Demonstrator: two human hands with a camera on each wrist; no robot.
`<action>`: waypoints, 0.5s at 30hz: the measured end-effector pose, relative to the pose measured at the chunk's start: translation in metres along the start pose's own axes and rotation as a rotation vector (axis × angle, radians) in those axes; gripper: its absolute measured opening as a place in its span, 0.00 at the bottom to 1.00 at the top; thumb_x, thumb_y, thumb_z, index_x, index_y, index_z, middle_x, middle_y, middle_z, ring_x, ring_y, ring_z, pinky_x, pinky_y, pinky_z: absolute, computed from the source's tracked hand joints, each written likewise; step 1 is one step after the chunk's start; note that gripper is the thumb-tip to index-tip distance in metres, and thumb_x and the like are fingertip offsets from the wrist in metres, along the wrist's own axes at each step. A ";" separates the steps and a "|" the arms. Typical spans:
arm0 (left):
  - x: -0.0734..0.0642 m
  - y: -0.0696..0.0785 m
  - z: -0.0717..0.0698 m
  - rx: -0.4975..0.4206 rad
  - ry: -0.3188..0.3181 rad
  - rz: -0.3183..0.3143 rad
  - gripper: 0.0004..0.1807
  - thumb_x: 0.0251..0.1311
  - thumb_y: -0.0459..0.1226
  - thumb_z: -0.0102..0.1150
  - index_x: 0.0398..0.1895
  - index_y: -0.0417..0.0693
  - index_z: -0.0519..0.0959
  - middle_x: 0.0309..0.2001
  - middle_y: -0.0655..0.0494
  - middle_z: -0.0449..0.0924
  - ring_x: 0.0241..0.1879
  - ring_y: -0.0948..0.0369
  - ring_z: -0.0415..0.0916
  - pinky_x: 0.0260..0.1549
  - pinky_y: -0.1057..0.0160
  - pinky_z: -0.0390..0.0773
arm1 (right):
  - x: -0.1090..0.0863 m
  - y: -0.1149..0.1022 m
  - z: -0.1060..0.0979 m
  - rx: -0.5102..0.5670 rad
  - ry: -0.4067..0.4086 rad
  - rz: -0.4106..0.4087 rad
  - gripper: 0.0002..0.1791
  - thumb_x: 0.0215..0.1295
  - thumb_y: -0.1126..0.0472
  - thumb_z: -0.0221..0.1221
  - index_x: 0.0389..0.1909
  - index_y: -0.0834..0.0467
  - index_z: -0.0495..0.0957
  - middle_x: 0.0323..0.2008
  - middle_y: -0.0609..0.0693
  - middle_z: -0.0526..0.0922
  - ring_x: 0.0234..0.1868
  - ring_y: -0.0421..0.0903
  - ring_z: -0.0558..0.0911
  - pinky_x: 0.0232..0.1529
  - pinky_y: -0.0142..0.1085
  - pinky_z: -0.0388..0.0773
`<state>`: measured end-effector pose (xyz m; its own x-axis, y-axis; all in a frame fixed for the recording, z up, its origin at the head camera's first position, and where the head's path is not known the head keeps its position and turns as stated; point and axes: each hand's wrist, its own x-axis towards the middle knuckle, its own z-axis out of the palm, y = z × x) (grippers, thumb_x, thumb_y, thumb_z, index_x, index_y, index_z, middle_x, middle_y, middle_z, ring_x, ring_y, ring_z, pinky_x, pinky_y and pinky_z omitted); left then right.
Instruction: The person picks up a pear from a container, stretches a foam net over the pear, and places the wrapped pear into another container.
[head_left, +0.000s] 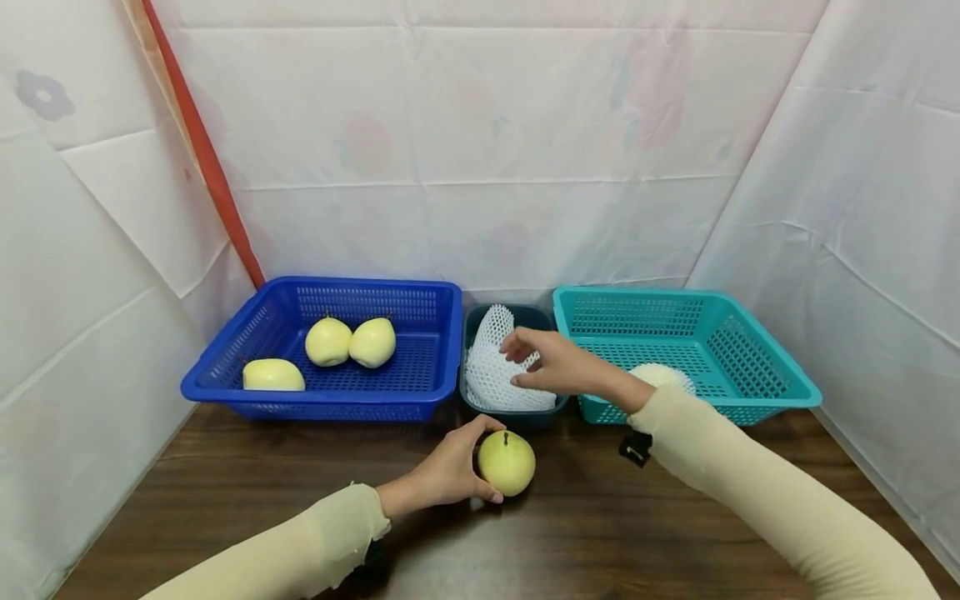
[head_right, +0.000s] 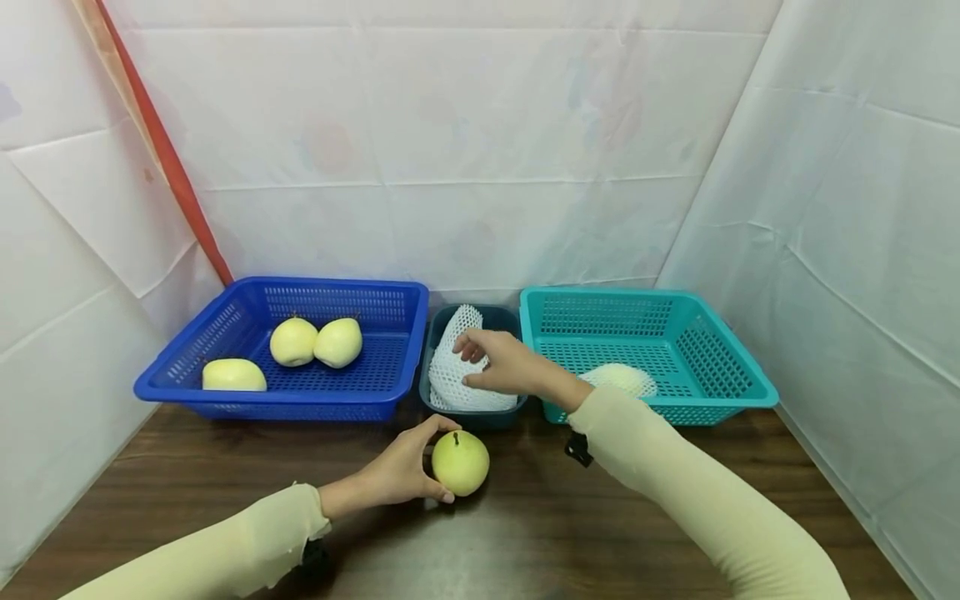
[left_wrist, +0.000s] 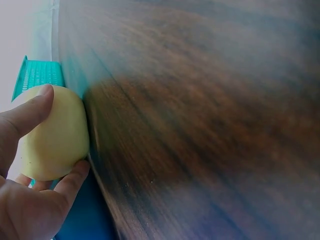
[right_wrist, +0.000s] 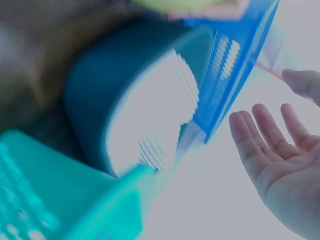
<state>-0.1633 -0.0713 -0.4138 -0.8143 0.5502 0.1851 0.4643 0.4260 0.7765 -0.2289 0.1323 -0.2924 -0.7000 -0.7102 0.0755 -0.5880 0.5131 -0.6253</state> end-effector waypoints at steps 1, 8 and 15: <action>0.000 0.000 0.000 -0.005 -0.004 -0.001 0.43 0.31 0.33 0.82 0.56 0.44 0.68 0.51 0.51 0.75 0.48 0.57 0.74 0.47 0.57 0.74 | 0.005 -0.001 -0.004 -0.019 -0.012 0.014 0.19 0.63 0.67 0.60 0.54 0.62 0.69 0.49 0.59 0.76 0.53 0.57 0.75 0.48 0.42 0.77; 0.001 -0.002 0.001 -0.015 -0.018 -0.001 0.43 0.32 0.33 0.81 0.56 0.44 0.67 0.52 0.53 0.74 0.49 0.57 0.73 0.47 0.57 0.73 | 0.042 -0.001 -0.018 -0.203 -0.170 0.108 0.25 0.65 0.64 0.59 0.61 0.62 0.67 0.58 0.59 0.73 0.61 0.54 0.70 0.57 0.46 0.70; 0.000 -0.004 -0.001 -0.008 -0.011 -0.001 0.44 0.31 0.34 0.82 0.56 0.44 0.67 0.52 0.52 0.74 0.48 0.57 0.73 0.47 0.56 0.74 | 0.078 0.009 -0.007 -0.394 -0.334 0.230 0.28 0.67 0.68 0.55 0.67 0.63 0.62 0.66 0.56 0.66 0.67 0.52 0.64 0.62 0.43 0.64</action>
<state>-0.1652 -0.0732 -0.4163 -0.8106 0.5580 0.1780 0.4609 0.4203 0.7816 -0.2918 0.0849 -0.2865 -0.6993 -0.6398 -0.3189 -0.5873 0.7685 -0.2540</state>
